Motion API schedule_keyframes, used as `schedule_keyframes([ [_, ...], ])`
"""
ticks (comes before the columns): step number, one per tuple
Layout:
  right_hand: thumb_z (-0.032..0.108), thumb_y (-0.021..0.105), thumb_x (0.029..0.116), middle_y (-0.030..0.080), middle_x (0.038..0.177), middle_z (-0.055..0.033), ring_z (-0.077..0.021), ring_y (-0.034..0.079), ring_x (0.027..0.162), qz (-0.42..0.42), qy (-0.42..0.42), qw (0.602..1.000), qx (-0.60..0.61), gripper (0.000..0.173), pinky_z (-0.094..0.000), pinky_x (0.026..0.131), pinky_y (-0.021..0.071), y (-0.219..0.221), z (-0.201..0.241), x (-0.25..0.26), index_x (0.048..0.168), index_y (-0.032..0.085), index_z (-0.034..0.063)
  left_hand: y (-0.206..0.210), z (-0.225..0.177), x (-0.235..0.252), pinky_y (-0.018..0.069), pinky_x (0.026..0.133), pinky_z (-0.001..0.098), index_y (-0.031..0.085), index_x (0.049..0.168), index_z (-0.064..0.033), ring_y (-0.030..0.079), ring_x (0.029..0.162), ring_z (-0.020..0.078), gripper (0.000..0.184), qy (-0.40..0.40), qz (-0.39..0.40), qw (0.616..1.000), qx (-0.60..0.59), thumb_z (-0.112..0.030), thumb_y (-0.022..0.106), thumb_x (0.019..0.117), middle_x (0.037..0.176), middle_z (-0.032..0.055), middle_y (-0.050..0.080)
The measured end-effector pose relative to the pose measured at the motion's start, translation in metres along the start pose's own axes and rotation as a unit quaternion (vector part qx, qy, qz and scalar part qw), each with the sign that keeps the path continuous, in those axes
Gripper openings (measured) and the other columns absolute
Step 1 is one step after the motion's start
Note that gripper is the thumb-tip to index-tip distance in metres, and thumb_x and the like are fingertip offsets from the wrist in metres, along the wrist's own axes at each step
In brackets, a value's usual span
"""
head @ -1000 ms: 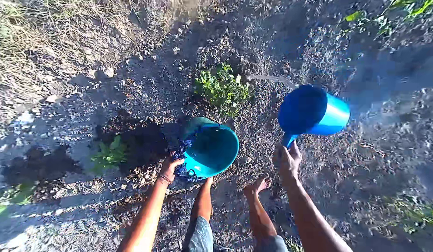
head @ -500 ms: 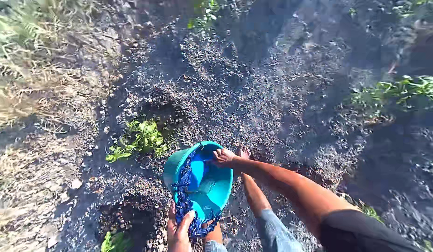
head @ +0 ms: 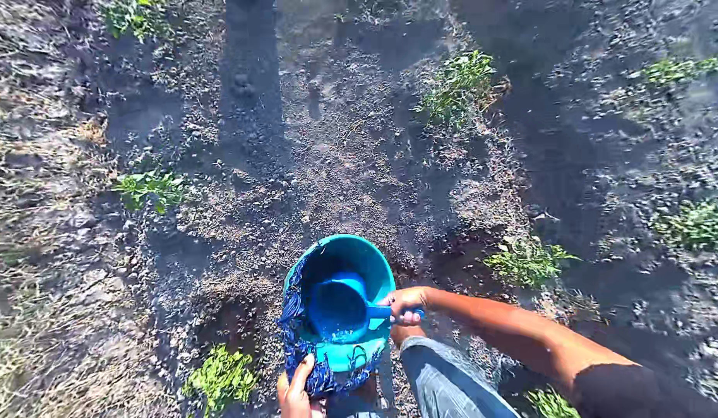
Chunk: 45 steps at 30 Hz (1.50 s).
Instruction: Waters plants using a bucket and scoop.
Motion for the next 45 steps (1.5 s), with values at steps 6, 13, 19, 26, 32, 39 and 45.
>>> schedule_keyframes([
  [6, 0.023, 0.071, 0.0879, 0.051, 0.060, 0.0081, 0.0009, 0.046, 0.040, 0.025, -0.178, 0.961, 0.211, 0.030, -0.0156, 0.036, 0.0408, -0.046, 0.000, -0.098, 0.116, 0.060, 0.0218, 0.101, -0.023, 0.052, 0.0624, 0.067, 0.0307, 0.060, 0.105, -0.0005, 0.072, 0.072, 0.0116, 0.013, 0.009, 0.053, 0.998, 0.024, -0.001, 0.055, 0.0934, 0.081, 0.0048, 0.072],
  [13, 0.021, 0.080, 0.0742, 0.054, 0.063, 0.0071, 0.0035, 0.041, 0.038, -0.203, -0.322, 0.836, 0.395, 0.046, -0.0122, 0.033, 0.0332, -0.141, 0.027, -0.173, 0.111, 0.053, 0.0208, 0.195, -0.059, 0.113, 0.0607, 0.067, 0.0312, 0.058, 0.105, -0.0005, 0.069, 0.073, 0.0115, 0.010, 0.001, 0.070, 0.995, 0.071, -0.003, 0.054, 0.0965, 0.081, 0.0057, 0.069],
  [19, 0.003, 0.036, 0.1003, 0.048, 0.061, 0.0077, 0.0030, 0.041, 0.041, -0.315, -0.421, 0.674, 0.519, 0.025, -0.0108, 0.036, 0.0339, -0.287, 0.054, -0.192, 0.120, 0.041, 0.0181, 0.217, -0.082, 0.152, 0.0600, 0.067, 0.0322, 0.057, 0.108, 0.0000, 0.068, 0.073, 0.0126, 0.013, 0.005, 0.049, 0.989, 0.139, -0.004, 0.052, 0.0971, 0.083, 0.0067, 0.067],
  [26, 0.005, 0.041, 0.1061, 0.045, 0.065, 0.0049, 0.0004, 0.040, 0.042, -0.397, -0.343, 0.618, 0.585, 0.019, -0.0131, 0.037, 0.0341, -0.398, 0.032, -0.215, 0.123, 0.044, 0.0138, 0.270, -0.100, 0.150, 0.0594, 0.066, 0.0313, 0.056, 0.105, -0.0027, 0.067, 0.072, 0.0115, 0.010, 0.021, -0.005, 0.985, 0.173, -0.004, 0.051, 0.0974, 0.081, 0.0041, 0.066],
  [32, 0.005, 0.044, 0.1046, 0.044, 0.066, 0.0040, -0.0013, 0.040, 0.042, -0.431, -0.290, 0.600, 0.608, 0.029, -0.0151, 0.036, 0.0343, -0.404, 0.007, -0.242, 0.132, 0.042, 0.0148, 0.310, -0.102, 0.141, 0.0595, 0.060, 0.0354, 0.057, 0.098, -0.0068, 0.067, 0.065, 0.0156, 0.010, 0.004, -0.030, 0.988, 0.151, -0.008, 0.047, 0.0978, 0.074, 0.0031, 0.065],
  [39, 0.004, 0.051, 0.1028, 0.047, 0.071, 0.0007, -0.0044, 0.042, 0.045, -0.513, -0.231, 0.536, 0.629, 0.032, -0.0178, 0.038, 0.0364, -0.392, 0.012, -0.270, 0.134, 0.045, 0.0096, 0.358, -0.102, 0.134, 0.0591, 0.064, 0.0377, 0.056, 0.096, -0.0075, 0.066, 0.070, 0.0161, 0.010, -0.008, -0.029, 0.992, 0.120, -0.013, 0.047, 0.0976, 0.077, 0.0048, 0.064],
  [45, 0.002, 0.053, 0.1010, 0.046, 0.071, -0.0015, -0.0083, 0.043, 0.046, -0.579, -0.172, 0.524, 0.601, 0.040, -0.0225, 0.039, 0.0383, -0.380, 0.021, -0.278, 0.140, 0.045, 0.0075, 0.401, -0.109, 0.125, 0.0588, 0.061, 0.0328, 0.057, 0.089, -0.0084, 0.066, 0.066, 0.0127, 0.012, 0.024, -0.014, 0.995, 0.097, -0.009, 0.046, 0.0953, 0.072, 0.0018, 0.064],
])
Point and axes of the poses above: each hand's wrist, its own x-axis towards the middle knuckle, its own y-axis out of the palm, z = x × y, the point moved 10 cm from there along x, towards the middle knuckle
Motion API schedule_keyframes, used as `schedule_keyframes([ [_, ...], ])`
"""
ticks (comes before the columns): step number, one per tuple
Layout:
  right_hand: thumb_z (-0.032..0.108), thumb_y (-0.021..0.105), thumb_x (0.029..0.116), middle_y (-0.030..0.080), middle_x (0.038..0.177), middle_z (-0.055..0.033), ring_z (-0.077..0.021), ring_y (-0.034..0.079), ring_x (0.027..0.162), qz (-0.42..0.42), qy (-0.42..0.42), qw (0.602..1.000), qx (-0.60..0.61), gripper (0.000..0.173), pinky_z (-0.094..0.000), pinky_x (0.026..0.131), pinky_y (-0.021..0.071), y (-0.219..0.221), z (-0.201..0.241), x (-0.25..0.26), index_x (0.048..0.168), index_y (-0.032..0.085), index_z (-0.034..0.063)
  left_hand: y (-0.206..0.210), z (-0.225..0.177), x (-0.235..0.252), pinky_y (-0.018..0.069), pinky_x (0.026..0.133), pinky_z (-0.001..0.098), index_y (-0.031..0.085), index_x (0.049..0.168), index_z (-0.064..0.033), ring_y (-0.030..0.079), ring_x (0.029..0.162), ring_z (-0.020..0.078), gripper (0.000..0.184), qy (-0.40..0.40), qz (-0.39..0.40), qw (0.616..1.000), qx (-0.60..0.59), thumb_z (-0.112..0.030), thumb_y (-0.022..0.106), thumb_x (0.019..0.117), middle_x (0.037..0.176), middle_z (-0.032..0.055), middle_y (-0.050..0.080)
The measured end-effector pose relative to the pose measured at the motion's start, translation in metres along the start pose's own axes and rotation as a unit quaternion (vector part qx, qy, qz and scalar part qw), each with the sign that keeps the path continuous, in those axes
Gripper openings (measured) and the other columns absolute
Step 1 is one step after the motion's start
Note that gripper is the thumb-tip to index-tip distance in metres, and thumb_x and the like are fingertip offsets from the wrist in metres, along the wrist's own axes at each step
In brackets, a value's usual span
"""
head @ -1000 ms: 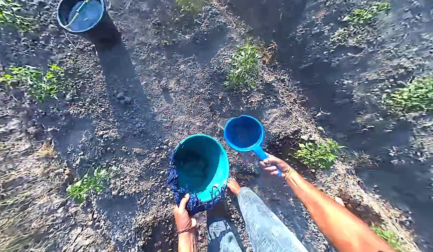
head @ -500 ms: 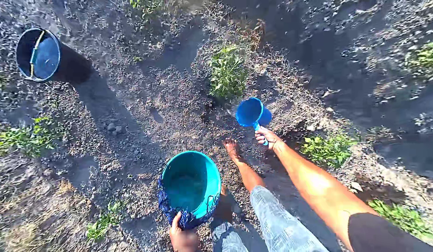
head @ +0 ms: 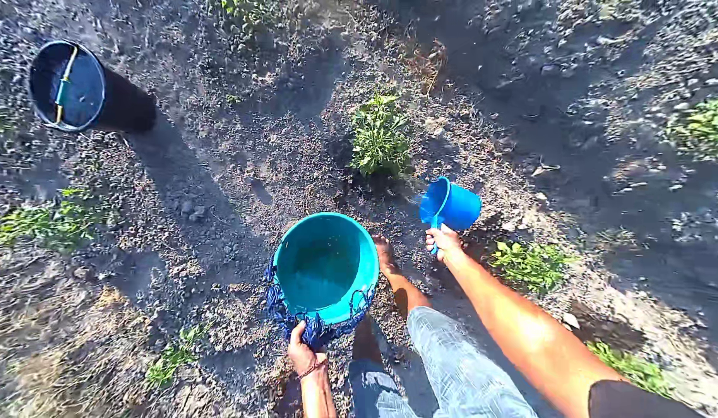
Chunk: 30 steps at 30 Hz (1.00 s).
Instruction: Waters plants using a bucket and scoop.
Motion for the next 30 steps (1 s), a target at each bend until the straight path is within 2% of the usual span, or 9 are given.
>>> schedule_keyframes([
  [5, 0.005, 0.054, 0.1022, 0.047, 0.073, -0.0032, -0.0100, 0.044, 0.045, -0.013, -0.042, 0.995, -0.093, 0.054, -0.0255, 0.039, 0.0397, -0.021, -0.009, -0.044, 0.153, 0.037, 0.0091, 0.023, -0.035, -0.002, 0.0588, 0.062, 0.0293, 0.058, 0.094, -0.0042, 0.067, 0.066, 0.0096, 0.007, 0.082, 0.010, 0.996, 0.030, -0.001, 0.053, 0.0903, 0.073, 0.0012, 0.065],
  [8, 0.003, 0.057, 0.0978, 0.055, 0.072, -0.0052, -0.0096, 0.050, 0.048, 0.075, -0.161, 0.950, -0.258, 0.043, -0.0265, 0.043, 0.0450, -0.037, -0.013, -0.078, 0.139, 0.049, -0.0043, 0.028, -0.062, -0.006, 0.0598, 0.064, 0.0260, 0.061, 0.100, -0.0002, 0.068, 0.067, 0.0062, 0.016, 0.125, 0.042, 0.989, 0.065, 0.001, 0.057, 0.0847, 0.075, -0.0006, 0.068],
  [10, 0.003, 0.066, 0.0890, 0.070, 0.091, -0.0204, -0.0247, 0.067, 0.077, 0.131, -0.286, 0.841, -0.439, 0.035, -0.0432, 0.074, 0.0567, -0.029, 0.000, -0.106, 0.119, 0.064, -0.0133, 0.029, -0.080, -0.004, 0.0598, 0.068, 0.0252, 0.060, 0.112, 0.0059, 0.068, 0.072, 0.0052, 0.032, 0.149, 0.069, 0.983, 0.077, 0.000, 0.059, 0.0803, 0.082, 0.0012, 0.069],
  [12, 0.003, 0.068, 0.0839, 0.071, 0.094, -0.0314, -0.0446, 0.071, 0.090, 0.215, -0.388, 0.704, -0.555, 0.028, -0.0612, 0.086, 0.0535, 0.009, 0.004, -0.138, 0.107, 0.071, -0.0133, 0.024, -0.095, -0.002, 0.0593, 0.073, 0.0261, 0.058, 0.121, 0.0102, 0.069, 0.079, 0.0063, 0.046, 0.165, 0.089, 0.978, 0.092, -0.002, 0.062, 0.0764, 0.091, 0.0052, 0.070],
  [16, 0.016, 0.054, 0.1020, 0.068, 0.109, -0.0298, -0.0489, 0.069, 0.093, 0.329, -0.462, 0.430, -0.702, 0.042, -0.0643, 0.078, 0.0549, 0.143, -0.013, -0.189, 0.143, 0.062, 0.0213, 0.008, -0.123, -0.003, 0.0589, 0.078, 0.0249, 0.054, 0.127, 0.0120, 0.069, 0.088, 0.0068, 0.055, 0.184, 0.123, 0.970, 0.105, -0.003, 0.063, 0.0749, 0.105, 0.0101, 0.069],
  [20, 0.006, 0.043, 0.1048, 0.061, 0.123, -0.0327, -0.0539, 0.063, 0.107, 0.344, -0.415, 0.268, -0.799, 0.059, -0.0673, 0.084, 0.0510, 0.262, -0.046, -0.200, 0.157, 0.041, 0.0343, -0.035, -0.140, 0.014, 0.0607, 0.072, 0.0250, 0.061, 0.115, 0.0090, 0.070, 0.078, 0.0053, 0.040, 0.177, 0.088, 0.979, 0.044, 0.000, 0.061, 0.0768, 0.089, 0.0033, 0.072],
  [24, 0.013, 0.059, 0.0948, 0.072, 0.109, -0.0259, -0.0442, 0.071, 0.094, 0.425, -0.499, 0.318, -0.685, 0.052, -0.0630, 0.083, 0.0554, 0.284, -0.078, -0.234, 0.145, 0.060, 0.0238, -0.107, -0.126, 0.050, 0.0585, 0.068, 0.0254, 0.064, 0.098, 0.0037, 0.067, 0.070, 0.0067, 0.016, 0.086, -0.005, 0.994, -0.062, 0.005, 0.060, 0.0822, 0.078, 0.0026, 0.068],
  [27, 0.010, 0.063, 0.0790, 0.075, 0.093, -0.0175, -0.0133, 0.071, 0.080, 0.466, -0.493, 0.501, -0.538, 0.042, -0.0324, 0.078, 0.0585, 0.263, -0.092, -0.266, 0.114, 0.070, -0.0115, -0.161, -0.097, 0.075, 0.0573, 0.074, 0.0285, 0.065, 0.098, 0.0043, 0.066, 0.077, 0.0092, 0.017, 0.041, -0.057, 0.991, -0.117, 0.003, 0.063, 0.0820, 0.083, 0.0062, 0.068],
  [30, 0.007, 0.058, 0.0857, 0.067, 0.080, -0.0034, -0.0010, 0.056, 0.055, 0.367, -0.331, 0.698, -0.519, 0.048, -0.0218, 0.052, 0.0507, 0.250, -0.128, -0.253, 0.130, 0.057, -0.0112, -0.214, -0.071, 0.086, 0.0571, 0.077, 0.0285, 0.063, 0.105, 0.0065, 0.066, 0.083, 0.0102, 0.025, 0.017, -0.120, 0.978, -0.171, 0.003, 0.064, 0.0805, 0.090, 0.0094, 0.068],
])
Point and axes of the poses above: each hand's wrist, its own x-axis towards the middle knuckle, its own y-axis out of the palm, z = x × y, the point moved 10 cm from there along x, towards the middle knuckle
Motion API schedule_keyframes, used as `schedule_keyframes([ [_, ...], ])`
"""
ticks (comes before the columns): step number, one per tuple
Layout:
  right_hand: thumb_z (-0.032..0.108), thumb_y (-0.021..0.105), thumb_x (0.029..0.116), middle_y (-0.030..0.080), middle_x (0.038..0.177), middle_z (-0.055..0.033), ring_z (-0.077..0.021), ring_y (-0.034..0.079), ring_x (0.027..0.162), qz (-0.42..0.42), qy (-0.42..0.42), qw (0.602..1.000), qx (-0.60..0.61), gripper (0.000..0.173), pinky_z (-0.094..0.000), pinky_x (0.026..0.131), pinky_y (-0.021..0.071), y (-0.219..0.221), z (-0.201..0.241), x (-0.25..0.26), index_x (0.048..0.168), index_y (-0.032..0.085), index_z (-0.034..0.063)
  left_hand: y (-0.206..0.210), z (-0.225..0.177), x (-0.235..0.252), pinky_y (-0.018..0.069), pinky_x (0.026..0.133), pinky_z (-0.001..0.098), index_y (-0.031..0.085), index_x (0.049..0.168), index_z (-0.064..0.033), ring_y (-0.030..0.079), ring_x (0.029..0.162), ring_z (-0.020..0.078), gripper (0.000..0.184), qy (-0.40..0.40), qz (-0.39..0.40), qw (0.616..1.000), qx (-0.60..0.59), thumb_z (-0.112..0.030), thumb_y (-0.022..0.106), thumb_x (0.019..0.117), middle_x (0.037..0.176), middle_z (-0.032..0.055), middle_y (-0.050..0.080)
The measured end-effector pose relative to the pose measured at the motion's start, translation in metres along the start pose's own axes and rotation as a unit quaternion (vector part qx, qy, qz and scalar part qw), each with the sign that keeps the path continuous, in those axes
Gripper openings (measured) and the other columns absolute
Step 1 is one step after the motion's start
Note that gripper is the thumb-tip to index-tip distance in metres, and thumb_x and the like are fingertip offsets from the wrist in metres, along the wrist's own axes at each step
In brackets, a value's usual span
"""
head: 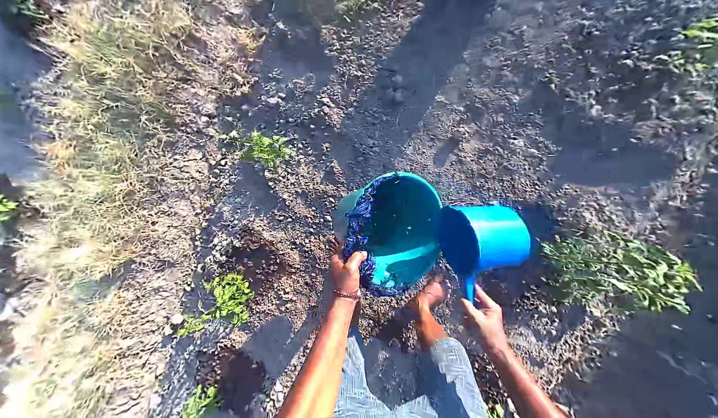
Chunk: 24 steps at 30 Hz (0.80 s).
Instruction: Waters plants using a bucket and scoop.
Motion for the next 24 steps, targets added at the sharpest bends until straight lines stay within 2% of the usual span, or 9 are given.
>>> schedule_keyframes([
  [2, 0.005, 0.054, 0.0956, 0.059, 0.066, -0.0008, -0.0057, 0.049, 0.045, 0.008, 0.135, 0.990, 0.052, 0.047, -0.0252, 0.041, 0.0444, 0.037, -0.024, 0.011, 0.141, 0.050, -0.0030, -0.036, -0.002, 0.013, 0.0567, 0.080, 0.0284, 0.060, 0.114, 0.0090, 0.066, 0.087, 0.0107, 0.036, 0.010, -0.036, 0.999, -0.022, 0.003, 0.064, 0.0793, 0.097, 0.0118, 0.068],
  [4, 0.008, 0.047, 0.1045, 0.053, 0.064, -0.0007, -0.0076, 0.045, 0.045, 0.076, 0.245, 0.965, 0.059, 0.042, -0.0254, 0.040, 0.0401, 0.090, -0.038, 0.022, 0.146, 0.046, 0.0031, -0.074, -0.011, 0.027, 0.0560, 0.084, 0.0278, 0.058, 0.119, 0.0109, 0.066, 0.092, 0.0104, 0.042, 0.038, -0.070, 0.997, -0.023, 0.001, 0.064, 0.0789, 0.103, 0.0133, 0.067],
  [7, 0.009, 0.043, 0.1052, 0.050, 0.067, 0.0010, -0.0057, 0.041, 0.044, 0.199, 0.314, 0.927, 0.051, 0.043, -0.0222, 0.039, 0.0361, 0.187, -0.028, 0.035, 0.149, 0.042, 0.0096, -0.132, -0.037, 0.047, 0.0557, 0.087, 0.0251, 0.061, 0.117, 0.0109, 0.067, 0.096, 0.0072, 0.041, 0.106, -0.119, 0.987, 0.001, -0.001, 0.064, 0.0778, 0.105, 0.0119, 0.069],
  [9, 0.009, 0.043, 0.1050, 0.051, 0.067, 0.0018, -0.0045, 0.041, 0.044, 0.267, 0.318, 0.908, 0.046, 0.041, -0.0205, 0.038, 0.0355, 0.251, -0.016, 0.042, 0.146, 0.043, 0.0095, -0.169, -0.055, 0.055, 0.0559, 0.087, 0.0236, 0.066, 0.109, 0.0094, 0.067, 0.096, 0.0052, 0.036, 0.164, -0.151, 0.974, 0.040, -0.003, 0.066, 0.0755, 0.104, 0.0102, 0.071],
  [11, 0.008, 0.042, 0.1041, 0.049, 0.066, 0.0035, -0.0035, 0.040, 0.044, 0.327, 0.308, 0.892, 0.043, 0.039, -0.0194, 0.039, 0.0358, 0.307, -0.003, 0.045, 0.143, 0.045, 0.0089, -0.203, -0.071, 0.058, 0.0553, 0.090, 0.0231, 0.065, 0.109, 0.0109, 0.067, 0.100, 0.0061, 0.039, 0.227, -0.170, 0.956, 0.072, -0.006, 0.066, 0.0746, 0.109, 0.0126, 0.069],
  [13, 0.008, 0.044, 0.1030, 0.049, 0.066, 0.0041, -0.0037, 0.040, 0.045, 0.376, 0.295, 0.877, 0.045, 0.041, -0.0196, 0.040, 0.0360, 0.359, 0.006, 0.045, 0.144, 0.045, 0.0097, -0.234, -0.084, 0.061, 0.0532, 0.097, 0.0261, 0.064, 0.109, 0.0133, 0.064, 0.111, 0.0124, 0.041, 0.282, -0.184, 0.937, 0.100, -0.010, 0.065, 0.0754, 0.121, 0.0198, 0.065],
  [16, 0.009, 0.044, 0.1030, 0.049, 0.066, 0.0028, -0.0055, 0.042, 0.045, 0.421, 0.279, 0.862, 0.046, 0.044, -0.0215, 0.040, 0.0376, 0.428, 0.012, 0.048, 0.147, 0.043, 0.0100, -0.267, -0.107, 0.062, 0.0445, 0.108, 0.0315, 0.068, 0.100, 0.0119, 0.057, 0.125, 0.0218, 0.036, 0.347, -0.215, 0.900, 0.151, -0.015, 0.065, 0.0763, 0.127, 0.0256, 0.061],
  [18, 0.009, 0.042, 0.1039, 0.050, 0.069, 0.0029, -0.0052, 0.042, 0.046, 0.442, 0.266, 0.855, 0.041, 0.042, -0.0213, 0.041, 0.0385, 0.466, 0.021, 0.050, 0.146, 0.043, 0.0100, -0.280, -0.124, 0.063, 0.0363, 0.115, 0.0351, 0.071, 0.092, 0.0103, 0.051, 0.133, 0.0270, 0.033, 0.379, -0.233, 0.877, 0.181, -0.019, 0.066, 0.0780, 0.129, 0.0290, 0.060],
  [24, 0.006, 0.042, 0.1024, 0.051, 0.065, 0.0040, -0.0024, 0.042, 0.043, 0.483, 0.242, 0.838, 0.082, 0.039, -0.0179, 0.039, 0.0381, 0.542, 0.046, 0.055, 0.141, 0.048, 0.0090, -0.298, -0.154, 0.064, 0.0381, 0.114, 0.0332, 0.071, 0.080, 0.0027, 0.048, 0.135, 0.0271, 0.029, 0.436, -0.264, 0.834, 0.210, -0.026, 0.068, 0.0795, 0.131, 0.0298, 0.055],
])
Point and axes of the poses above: each hand's wrist, its own x-axis towards the middle knuckle, its own y-axis out of the palm, z = x × y, the point moved 10 cm from there along x, towards the middle knuckle
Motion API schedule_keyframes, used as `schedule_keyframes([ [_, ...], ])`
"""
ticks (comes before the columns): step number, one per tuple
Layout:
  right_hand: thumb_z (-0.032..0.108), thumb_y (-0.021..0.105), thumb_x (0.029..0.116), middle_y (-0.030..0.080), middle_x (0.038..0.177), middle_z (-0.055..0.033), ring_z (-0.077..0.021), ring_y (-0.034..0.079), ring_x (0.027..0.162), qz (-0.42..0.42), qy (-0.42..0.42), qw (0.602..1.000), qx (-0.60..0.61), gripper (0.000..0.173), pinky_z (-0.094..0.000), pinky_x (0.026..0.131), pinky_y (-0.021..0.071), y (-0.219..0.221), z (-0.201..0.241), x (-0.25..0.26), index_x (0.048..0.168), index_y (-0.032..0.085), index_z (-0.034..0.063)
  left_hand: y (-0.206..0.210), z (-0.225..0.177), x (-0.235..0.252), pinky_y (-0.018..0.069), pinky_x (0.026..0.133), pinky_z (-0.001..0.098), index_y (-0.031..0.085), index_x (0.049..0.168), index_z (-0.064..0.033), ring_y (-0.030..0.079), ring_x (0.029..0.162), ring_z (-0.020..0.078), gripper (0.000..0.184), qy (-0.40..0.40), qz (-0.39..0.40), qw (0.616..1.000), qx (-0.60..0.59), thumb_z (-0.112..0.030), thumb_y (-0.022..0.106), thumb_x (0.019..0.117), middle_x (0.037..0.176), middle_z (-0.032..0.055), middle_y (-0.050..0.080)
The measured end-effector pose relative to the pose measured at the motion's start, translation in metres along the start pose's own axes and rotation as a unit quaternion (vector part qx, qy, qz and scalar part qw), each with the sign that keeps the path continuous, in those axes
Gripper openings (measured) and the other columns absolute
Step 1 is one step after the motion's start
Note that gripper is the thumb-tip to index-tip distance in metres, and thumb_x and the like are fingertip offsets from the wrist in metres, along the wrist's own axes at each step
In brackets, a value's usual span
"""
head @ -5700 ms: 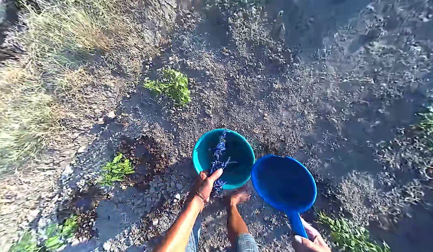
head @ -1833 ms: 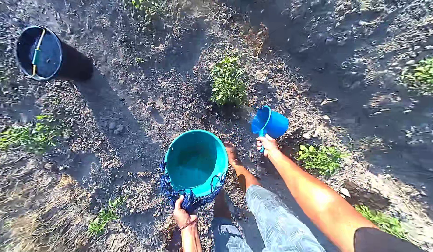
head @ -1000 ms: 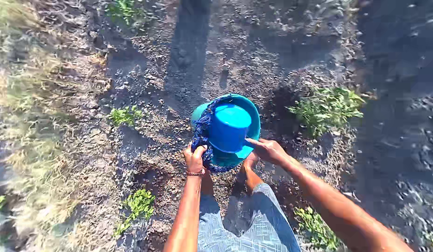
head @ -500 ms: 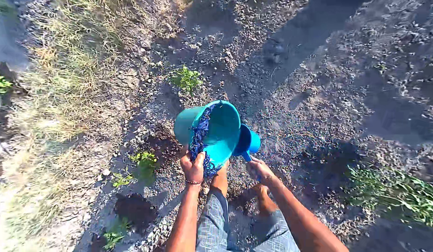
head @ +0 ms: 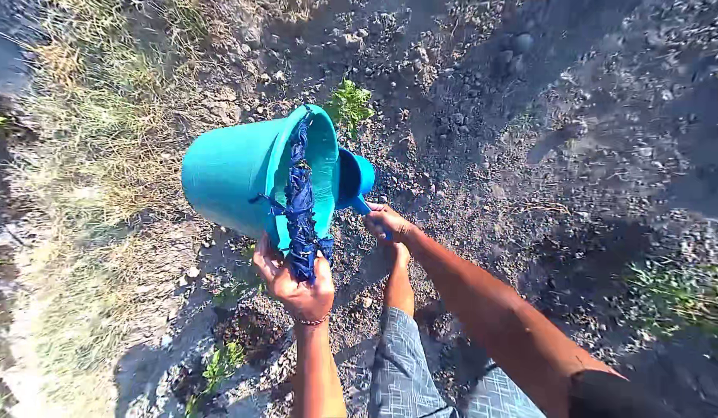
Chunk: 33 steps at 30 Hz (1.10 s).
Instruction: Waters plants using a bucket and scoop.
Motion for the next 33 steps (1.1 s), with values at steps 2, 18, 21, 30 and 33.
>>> schedule_keyframes([
  [2, 0.007, 0.041, 0.1024, 0.050, 0.063, 0.0041, -0.0024, 0.041, 0.042, 0.015, -0.007, 1.000, -0.002, 0.039, -0.0179, 0.039, 0.0381, 0.007, 0.007, 0.011, 0.140, 0.048, 0.0102, 0.000, -0.001, 0.002, 0.0395, 0.113, 0.0324, 0.070, 0.077, -0.0002, 0.048, 0.134, 0.0257, 0.026, 0.007, -0.012, 1.000, -0.004, -0.026, 0.068, 0.0793, 0.133, 0.0281, 0.053],
  [18, 0.007, 0.043, 0.0993, 0.050, 0.057, 0.0074, 0.0001, 0.043, 0.040, 0.016, -0.013, 1.000, 0.021, 0.027, -0.0151, 0.038, 0.0372, -0.037, 0.006, 0.012, 0.123, 0.056, 0.0121, 0.053, -0.008, -0.050, 0.0374, 0.115, 0.0350, 0.067, 0.086, -0.0152, 0.041, 0.141, 0.0186, 0.025, 0.009, 0.000, 0.999, -0.043, -0.040, 0.070, 0.0843, 0.140, 0.0104, 0.050],
  [21, 0.007, 0.041, 0.0993, 0.047, 0.059, 0.0070, -0.0002, 0.041, 0.041, 0.006, 0.012, 0.999, 0.035, 0.033, -0.0150, 0.038, 0.0369, -0.056, -0.007, 0.015, 0.131, 0.051, 0.0120, 0.052, 0.017, -0.038, 0.0436, 0.111, 0.0335, 0.068, 0.091, -0.0052, 0.050, 0.133, 0.0165, 0.026, -0.043, -0.029, 0.994, -0.100, -0.031, 0.070, 0.0847, 0.135, 0.0102, 0.058],
  [30, 0.005, 0.042, 0.1032, 0.048, 0.066, 0.0038, -0.0030, 0.042, 0.045, -0.147, -0.010, 0.988, 0.045, 0.038, -0.0177, 0.040, 0.0372, -0.116, 0.022, 0.043, 0.141, 0.046, 0.0082, -0.010, 0.145, -0.065, 0.0608, 0.076, 0.0307, 0.057, 0.108, -0.0080, 0.069, 0.085, 0.0089, 0.018, -0.519, -0.176, 0.811, -0.205, -0.006, 0.045, 0.0953, 0.090, 0.0000, 0.067],
  [33, 0.007, 0.041, 0.1044, 0.047, 0.063, 0.0037, -0.0028, 0.042, 0.044, -0.183, -0.024, 0.983, 0.023, 0.031, -0.0173, 0.041, 0.0375, -0.118, 0.051, 0.064, 0.134, 0.049, 0.0078, -0.025, 0.161, -0.107, 0.0605, 0.075, 0.0310, 0.058, 0.105, -0.0051, 0.069, 0.083, 0.0103, 0.016, -0.567, -0.178, 0.778, -0.204, -0.002, 0.045, 0.0949, 0.089, 0.0018, 0.067],
])
Point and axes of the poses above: each hand's wrist, its own x-axis towards the middle knuckle, its own y-axis out of the palm, z = x × y, the point moved 10 cm from there along x, towards the middle knuckle
